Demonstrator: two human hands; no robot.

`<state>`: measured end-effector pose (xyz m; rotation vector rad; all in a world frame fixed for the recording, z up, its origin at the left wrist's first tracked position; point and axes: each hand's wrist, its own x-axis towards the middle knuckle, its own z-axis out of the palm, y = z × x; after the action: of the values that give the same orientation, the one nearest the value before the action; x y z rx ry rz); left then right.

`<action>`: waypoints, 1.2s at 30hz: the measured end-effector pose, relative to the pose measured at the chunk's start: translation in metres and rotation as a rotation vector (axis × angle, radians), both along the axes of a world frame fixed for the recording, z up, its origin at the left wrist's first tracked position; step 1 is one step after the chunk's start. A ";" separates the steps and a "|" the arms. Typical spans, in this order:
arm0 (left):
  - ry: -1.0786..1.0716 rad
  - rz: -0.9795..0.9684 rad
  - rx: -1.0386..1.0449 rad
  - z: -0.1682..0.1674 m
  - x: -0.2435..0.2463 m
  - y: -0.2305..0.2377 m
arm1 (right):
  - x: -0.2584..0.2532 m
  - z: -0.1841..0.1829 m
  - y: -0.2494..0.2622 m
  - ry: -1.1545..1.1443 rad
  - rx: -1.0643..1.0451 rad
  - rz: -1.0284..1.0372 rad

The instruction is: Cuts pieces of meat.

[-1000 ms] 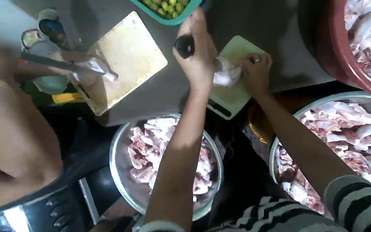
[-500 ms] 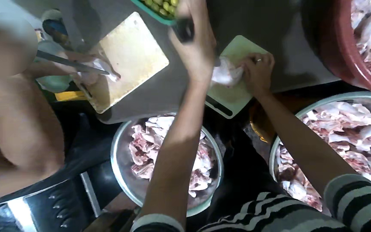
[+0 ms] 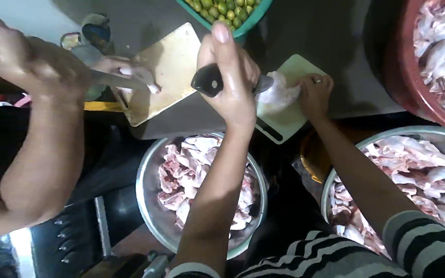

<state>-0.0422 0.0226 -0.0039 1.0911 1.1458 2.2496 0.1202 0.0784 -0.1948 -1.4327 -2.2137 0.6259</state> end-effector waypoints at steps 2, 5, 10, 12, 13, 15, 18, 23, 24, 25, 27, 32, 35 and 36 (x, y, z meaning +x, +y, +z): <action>0.009 -0.006 0.001 0.016 0.004 -0.005 | 0.001 0.001 -0.001 -0.011 0.007 0.000; 0.065 0.017 0.041 0.054 -0.003 -0.014 | 0.000 0.005 0.000 -0.074 -0.020 0.019; 0.046 0.035 0.009 0.099 -0.012 -0.045 | -0.010 0.025 -0.005 -0.192 -0.131 -0.039; 0.006 -0.017 -0.056 0.094 -0.008 -0.072 | -0.020 0.032 -0.006 -0.213 -0.174 -0.068; -0.022 -0.036 -0.082 0.087 -0.005 -0.083 | -0.025 0.030 -0.007 -0.203 -0.178 -0.063; -0.097 -0.041 -0.112 0.073 0.004 -0.098 | -0.037 0.036 -0.010 -0.132 -0.224 0.019; -0.144 -0.042 -0.203 0.059 0.022 -0.112 | -0.041 0.060 -0.008 -0.073 -0.421 0.178; -0.136 -0.052 -0.209 0.050 0.033 -0.129 | -0.041 0.075 0.003 -0.127 -0.590 0.199; -0.139 -0.045 -0.205 0.049 0.033 -0.131 | -0.042 0.073 0.003 -0.130 -0.576 0.201; -0.144 -0.037 -0.201 0.048 0.034 -0.133 | -0.043 0.071 0.004 -0.133 -0.557 0.215; -0.162 -0.020 -0.204 0.046 0.035 -0.138 | -0.047 0.072 0.003 -0.163 -0.537 0.267; -0.163 0.022 -0.212 0.038 0.035 -0.152 | -0.051 0.076 -0.013 -0.173 -0.508 0.277; -0.170 0.076 -0.245 0.038 0.033 -0.159 | -0.052 0.070 -0.021 -0.158 -0.452 0.243; -0.177 0.101 -0.249 0.039 0.033 -0.162 | -0.051 0.066 -0.026 -0.152 -0.432 0.237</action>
<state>-0.0094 -0.1394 0.0350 0.7370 1.3864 2.1542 0.0696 0.0527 -0.1290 -1.4623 -2.4965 1.1699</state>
